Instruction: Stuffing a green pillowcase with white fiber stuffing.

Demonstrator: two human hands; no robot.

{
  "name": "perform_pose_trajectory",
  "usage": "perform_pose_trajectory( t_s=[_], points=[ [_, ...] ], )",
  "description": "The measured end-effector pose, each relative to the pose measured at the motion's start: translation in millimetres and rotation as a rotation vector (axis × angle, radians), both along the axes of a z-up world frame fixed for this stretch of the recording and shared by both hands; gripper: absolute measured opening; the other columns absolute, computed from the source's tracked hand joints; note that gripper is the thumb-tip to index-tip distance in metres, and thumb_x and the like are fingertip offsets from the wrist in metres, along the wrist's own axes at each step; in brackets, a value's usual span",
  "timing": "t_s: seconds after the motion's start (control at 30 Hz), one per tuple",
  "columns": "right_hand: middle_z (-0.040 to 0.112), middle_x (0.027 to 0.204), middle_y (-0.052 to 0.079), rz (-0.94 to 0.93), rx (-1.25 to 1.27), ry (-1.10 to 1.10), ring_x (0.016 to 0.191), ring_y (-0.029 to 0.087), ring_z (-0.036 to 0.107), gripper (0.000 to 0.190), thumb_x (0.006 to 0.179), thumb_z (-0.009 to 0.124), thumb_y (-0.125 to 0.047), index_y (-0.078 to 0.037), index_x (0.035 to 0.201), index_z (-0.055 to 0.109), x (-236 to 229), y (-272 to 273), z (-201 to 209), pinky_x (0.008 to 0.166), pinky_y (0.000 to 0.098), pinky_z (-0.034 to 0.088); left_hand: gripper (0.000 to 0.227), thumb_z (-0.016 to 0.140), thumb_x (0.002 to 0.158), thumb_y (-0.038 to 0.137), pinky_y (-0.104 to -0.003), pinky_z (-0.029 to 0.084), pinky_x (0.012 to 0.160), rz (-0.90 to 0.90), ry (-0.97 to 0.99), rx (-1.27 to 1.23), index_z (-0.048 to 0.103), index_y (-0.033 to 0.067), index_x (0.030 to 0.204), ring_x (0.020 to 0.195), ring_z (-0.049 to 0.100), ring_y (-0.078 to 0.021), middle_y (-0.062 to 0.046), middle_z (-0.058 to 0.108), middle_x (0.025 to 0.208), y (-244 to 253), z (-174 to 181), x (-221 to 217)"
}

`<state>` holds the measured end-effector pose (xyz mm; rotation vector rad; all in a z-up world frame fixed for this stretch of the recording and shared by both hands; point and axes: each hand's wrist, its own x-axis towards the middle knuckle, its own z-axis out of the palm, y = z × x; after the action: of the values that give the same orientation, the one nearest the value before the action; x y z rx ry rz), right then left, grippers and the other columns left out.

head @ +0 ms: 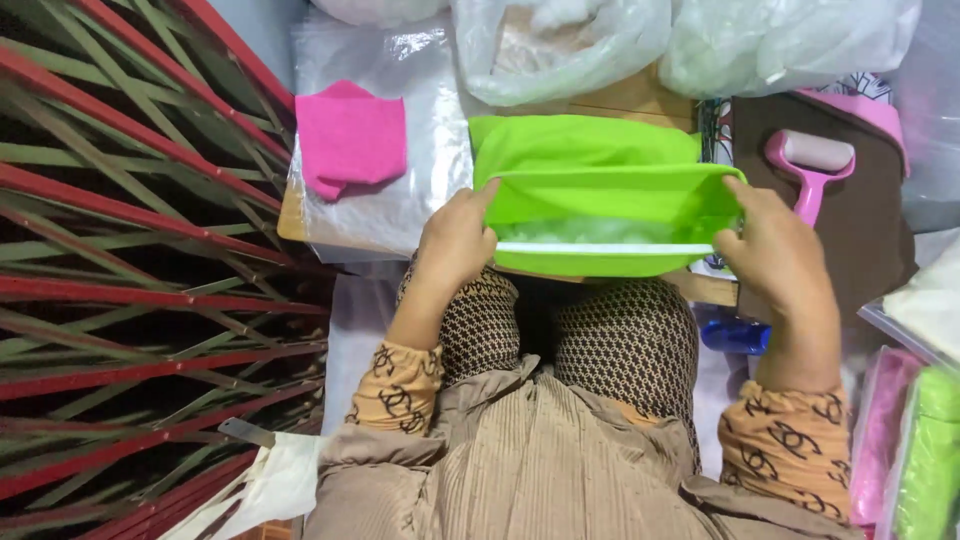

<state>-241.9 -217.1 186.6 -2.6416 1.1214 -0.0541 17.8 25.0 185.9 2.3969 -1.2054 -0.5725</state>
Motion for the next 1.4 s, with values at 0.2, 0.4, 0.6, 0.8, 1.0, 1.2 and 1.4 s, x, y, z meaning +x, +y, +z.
perform_pose_trajectory(
  t_s=[0.2, 0.4, 0.6, 0.8, 1.0, 1.2, 1.4],
  points=[
    [0.043, 0.151, 0.029, -0.045, 0.095, -0.163, 0.122, 0.046, 0.051, 0.09, 0.083, 0.064, -0.003, -0.001, 0.163, 0.024, 41.7, 11.8, 49.4, 0.084, 0.0594, 0.048, 0.071, 0.055, 0.09, -0.001, -0.042, 0.058, 0.067, 0.152, -0.154, -0.238, 0.034, 0.0086, 0.157, 0.089, 0.067, -0.0303, -0.023, 0.055, 0.131, -41.8, -6.0, 23.4],
    [0.036, 0.159, 0.033, -0.126, -0.161, -0.497, 0.107, 0.056, 0.057, 0.098, 0.085, 0.059, -0.002, -0.017, 0.165, 0.004, 56.8, -0.2, 37.0, 0.08, 0.0607, 0.048, 0.106, 0.064, 0.084, -0.008, -0.035, 0.065, 0.098, 0.25, -0.491, -0.586, 0.004, 0.0243, 0.165, 0.145, 0.052, -0.0385, -0.014, 0.032, 0.167, -74.7, 6.4, 24.5],
    [0.035, 0.151, 0.031, -0.295, 0.023, -0.347, 0.106, 0.067, 0.06, 0.081, 0.081, 0.06, 0.004, 0.001, 0.158, 0.036, 88.7, -36.5, -67.4, 0.089, 0.0739, 0.049, 0.089, 0.061, 0.076, -0.007, -0.06, 0.045, 0.108, 0.072, -0.022, -0.283, 0.03, 0.0022, 0.159, 0.129, 0.053, -0.053, -0.03, 0.048, 0.144, -95.2, -89.9, 62.0],
    [0.039, 0.145, 0.032, -0.24, 0.012, -0.41, 0.115, 0.064, 0.058, 0.068, 0.084, 0.057, 0.006, 0.004, 0.151, 0.046, 96.9, -52.4, -105.3, 0.092, 0.0689, 0.05, 0.097, 0.067, 0.076, -0.001, -0.06, 0.037, 0.115, 0.061, 0.249, -0.32, 0.026, 0.0068, 0.163, 0.141, 0.045, -0.0484, -0.027, 0.045, 0.152, -101.2, -93.3, 69.8],
    [0.052, 0.142, 0.031, -0.139, -0.427, -0.753, 0.136, 0.046, 0.048, 0.066, 0.07, 0.042, 0.029, 0.018, 0.132, 0.06, 96.8, -44.5, -54.6, 0.116, 0.0525, 0.039, 0.061, 0.051, 0.082, -0.01, -0.04, 0.043, 0.124, 0.233, 0.19, -0.984, 0.056, 0.0035, 0.142, 0.137, 0.056, -0.0303, -0.016, 0.06, 0.142, -113.7, -79.6, 65.9],
    [0.052, 0.132, 0.029, -0.095, -0.466, -0.944, 0.127, 0.045, 0.053, 0.06, 0.079, 0.039, 0.027, 0.02, 0.136, 0.055, 110.2, -28.4, -20.4, 0.111, 0.0539, 0.044, 0.023, 0.06, 0.096, 0.004, -0.033, 0.059, 0.093, 0.39, 0.157, -1.225, 0.068, 0.0028, 0.118, 0.106, 0.068, -0.0213, -0.01, 0.069, 0.109, -113.0, -59.2, 65.8],
    [0.054, 0.126, 0.019, -0.198, -0.091, -0.532, 0.119, 0.04, 0.057, 0.059, 0.08, 0.047, 0.015, 0.0, 0.135, 0.063, 109.6, -71.4, -108.6, 0.099, 0.0495, 0.044, 0.032, 0.054, 0.1, 0.021, -0.046, 0.054, 0.094, 0.381, 0.126, -0.232, 0.07, 0.0118, 0.126, 0.114, 0.067, -0.0294, -0.011, 0.069, 0.128, -111.8, -98.1, 90.7]
  ],
)
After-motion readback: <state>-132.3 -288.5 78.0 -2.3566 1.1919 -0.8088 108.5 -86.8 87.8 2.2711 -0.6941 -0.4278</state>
